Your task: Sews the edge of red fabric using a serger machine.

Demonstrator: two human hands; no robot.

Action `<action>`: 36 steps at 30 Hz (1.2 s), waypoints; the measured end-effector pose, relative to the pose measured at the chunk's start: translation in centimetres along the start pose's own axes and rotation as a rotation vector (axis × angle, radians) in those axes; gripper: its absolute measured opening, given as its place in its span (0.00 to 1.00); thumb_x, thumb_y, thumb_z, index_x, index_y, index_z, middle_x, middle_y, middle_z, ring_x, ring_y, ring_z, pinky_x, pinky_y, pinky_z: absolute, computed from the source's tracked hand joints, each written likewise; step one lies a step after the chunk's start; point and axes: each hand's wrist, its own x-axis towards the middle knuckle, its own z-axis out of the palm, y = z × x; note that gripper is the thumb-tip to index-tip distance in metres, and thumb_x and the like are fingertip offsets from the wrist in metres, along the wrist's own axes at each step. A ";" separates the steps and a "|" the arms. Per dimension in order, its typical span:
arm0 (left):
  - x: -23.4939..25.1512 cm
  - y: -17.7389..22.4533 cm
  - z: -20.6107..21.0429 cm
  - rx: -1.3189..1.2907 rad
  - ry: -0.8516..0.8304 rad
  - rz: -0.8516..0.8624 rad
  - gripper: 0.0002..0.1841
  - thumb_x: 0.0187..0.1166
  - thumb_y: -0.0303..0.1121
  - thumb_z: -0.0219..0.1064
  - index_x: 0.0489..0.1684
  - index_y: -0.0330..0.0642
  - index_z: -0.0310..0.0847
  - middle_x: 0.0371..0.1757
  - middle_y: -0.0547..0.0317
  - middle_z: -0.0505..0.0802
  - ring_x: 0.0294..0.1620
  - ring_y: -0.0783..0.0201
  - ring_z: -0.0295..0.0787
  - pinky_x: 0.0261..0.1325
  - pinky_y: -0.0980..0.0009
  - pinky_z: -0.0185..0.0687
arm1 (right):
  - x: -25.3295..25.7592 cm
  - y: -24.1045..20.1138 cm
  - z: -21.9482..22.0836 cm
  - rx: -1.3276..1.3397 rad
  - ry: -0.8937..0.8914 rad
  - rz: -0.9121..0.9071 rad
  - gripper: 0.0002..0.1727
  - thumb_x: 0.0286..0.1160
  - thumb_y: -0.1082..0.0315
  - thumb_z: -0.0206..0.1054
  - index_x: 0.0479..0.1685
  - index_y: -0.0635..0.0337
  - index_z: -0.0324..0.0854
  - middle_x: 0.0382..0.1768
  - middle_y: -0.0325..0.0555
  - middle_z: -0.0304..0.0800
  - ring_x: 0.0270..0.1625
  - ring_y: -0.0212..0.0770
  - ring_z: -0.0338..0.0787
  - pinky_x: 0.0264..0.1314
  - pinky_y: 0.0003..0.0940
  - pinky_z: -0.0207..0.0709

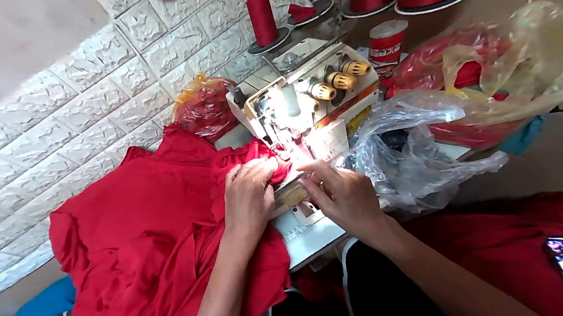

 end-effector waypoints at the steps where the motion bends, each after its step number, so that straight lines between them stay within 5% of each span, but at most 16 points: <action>1: 0.2 -0.1 0.0 -0.009 -0.015 -0.036 0.18 0.72 0.21 0.63 0.55 0.45 0.94 0.63 0.58 0.95 0.72 0.57 0.86 0.78 0.42 0.70 | -0.3 -0.1 0.0 0.018 0.006 -0.002 0.16 0.84 0.60 0.60 0.55 0.57 0.89 0.17 0.41 0.82 0.15 0.41 0.77 0.19 0.38 0.69; 7: 1.1 0.8 0.3 0.032 -0.033 -0.249 0.16 0.79 0.22 0.62 0.59 0.39 0.92 0.68 0.54 0.92 0.80 0.45 0.78 0.80 0.44 0.69 | -0.9 -1.5 0.3 0.128 -0.069 0.003 0.15 0.84 0.59 0.61 0.49 0.57 0.92 0.21 0.42 0.88 0.20 0.39 0.83 0.24 0.36 0.76; 9: 1.0 1.5 0.3 0.153 -0.017 -0.287 0.13 0.79 0.24 0.63 0.55 0.37 0.92 0.62 0.51 0.94 0.72 0.44 0.83 0.71 0.44 0.77 | -0.9 -2.2 0.5 0.191 -0.124 0.045 0.16 0.86 0.57 0.60 0.49 0.56 0.91 0.23 0.41 0.90 0.22 0.38 0.87 0.27 0.37 0.80; 11: 0.9 3.3 -0.8 0.267 -0.056 -0.397 0.08 0.79 0.24 0.62 0.43 0.31 0.88 0.49 0.42 0.91 0.56 0.39 0.86 0.50 0.43 0.81 | -0.8 -2.8 0.5 0.313 -0.220 0.107 0.20 0.91 0.53 0.55 0.62 0.56 0.85 0.25 0.41 0.88 0.24 0.38 0.86 0.30 0.38 0.82; 14: 0.9 7.1 -4.7 0.204 -0.320 -0.506 0.12 0.84 0.29 0.59 0.38 0.30 0.86 0.38 0.37 0.90 0.42 0.39 0.91 0.41 0.43 0.84 | -0.4 -2.8 0.2 0.658 -0.417 0.223 0.31 0.94 0.43 0.41 0.88 0.46 0.67 0.35 0.38 0.87 0.25 0.29 0.82 0.32 0.29 0.81; 15: 0.4 7.6 -5.4 0.075 -0.412 -0.410 0.13 0.85 0.32 0.57 0.38 0.33 0.87 0.36 0.41 0.91 0.41 0.44 0.92 0.43 0.46 0.85 | -0.5 -2.6 0.0 0.737 -0.430 0.236 0.32 0.94 0.42 0.40 0.84 0.48 0.72 0.36 0.38 0.87 0.27 0.28 0.82 0.34 0.28 0.82; 17: -0.3 7.5 -5.1 -0.203 -0.555 -0.162 0.15 0.86 0.35 0.55 0.49 0.37 0.87 0.44 0.49 0.93 0.50 0.54 0.92 0.56 0.52 0.86 | -0.5 -2.0 -0.7 0.562 -0.333 0.189 0.35 0.94 0.41 0.36 0.49 0.56 0.86 0.24 0.35 0.82 0.28 0.29 0.82 0.35 0.31 0.78; 19: -0.1 7.3 -3.3 -0.372 -0.609 -0.060 0.16 0.84 0.33 0.56 0.59 0.34 0.83 0.55 0.46 0.90 0.61 0.56 0.88 0.68 0.55 0.80 | -0.2 -1.0 -1.1 0.167 -0.109 0.093 0.35 0.93 0.45 0.40 0.23 0.55 0.82 0.11 0.39 0.71 0.17 0.40 0.79 0.20 0.40 0.67; 20: 0.1 7.1 -2.1 -0.412 -0.577 -0.047 0.16 0.84 0.32 0.57 0.61 0.33 0.83 0.57 0.46 0.90 0.63 0.56 0.87 0.70 0.56 0.80 | 0.2 -0.3 -1.5 0.012 -0.053 0.087 0.35 0.92 0.46 0.43 0.17 0.57 0.80 0.07 0.42 0.68 0.14 0.45 0.78 0.16 0.43 0.64; 25: 0.1 6.4 1.1 -0.390 -0.412 -0.128 0.16 0.88 0.36 0.56 0.53 0.36 0.86 0.45 0.51 0.92 0.50 0.60 0.90 0.60 0.58 0.84 | 1.6 0.0 -1.7 -0.266 -0.117 0.175 0.36 0.91 0.44 0.44 0.16 0.57 0.79 0.08 0.45 0.71 0.15 0.50 0.81 0.16 0.45 0.65; 27: -0.5 6.1 0.1 -0.412 -0.397 -0.173 0.18 0.88 0.44 0.57 0.55 0.40 0.86 0.44 0.56 0.93 0.48 0.66 0.90 0.57 0.62 0.85 | 1.5 -0.8 -2.0 -0.251 -0.042 0.150 0.26 0.88 0.53 0.54 0.23 0.59 0.83 0.09 0.46 0.74 0.15 0.50 0.82 0.16 0.45 0.67; 29: -1.3 5.6 -1.2 -0.449 -0.324 -0.228 0.19 0.85 0.50 0.61 0.51 0.44 0.88 0.39 0.62 0.92 0.41 0.70 0.88 0.49 0.65 0.85 | 1.5 -1.9 -2.9 -0.041 0.058 0.116 0.12 0.83 0.65 0.63 0.42 0.62 0.90 0.19 0.47 0.85 0.19 0.48 0.85 0.20 0.44 0.75; 31: -2.3 5.2 -3.2 -0.514 -0.237 -0.339 0.21 0.88 0.51 0.57 0.40 0.45 0.89 0.32 0.69 0.90 0.35 0.76 0.85 0.43 0.70 0.83 | 2.1 -3.8 -4.5 0.338 0.087 0.135 0.13 0.85 0.70 0.61 0.58 0.61 0.88 0.37 0.44 0.94 0.31 0.35 0.90 0.32 0.34 0.83; 34: -3.5 4.1 -7.6 -0.547 -0.261 -0.566 0.25 0.93 0.48 0.45 0.30 0.53 0.86 0.26 0.80 0.86 0.30 0.87 0.81 0.36 0.82 0.79 | 4.7 -6.9 -7.1 0.968 0.097 0.085 0.13 0.85 0.77 0.56 0.59 0.68 0.82 0.55 0.46 0.90 0.52 0.30 0.89 0.53 0.27 0.86; 36: -4.7 2.7 -10.6 -0.351 -0.331 -0.480 0.20 0.87 0.36 0.49 0.25 0.46 0.84 0.23 0.75 0.83 0.27 0.86 0.78 0.35 0.81 0.76 | 6.9 -9.4 -8.5 1.222 0.105 0.005 0.13 0.85 0.80 0.52 0.57 0.73 0.80 0.55 0.50 0.89 0.56 0.33 0.89 0.60 0.30 0.85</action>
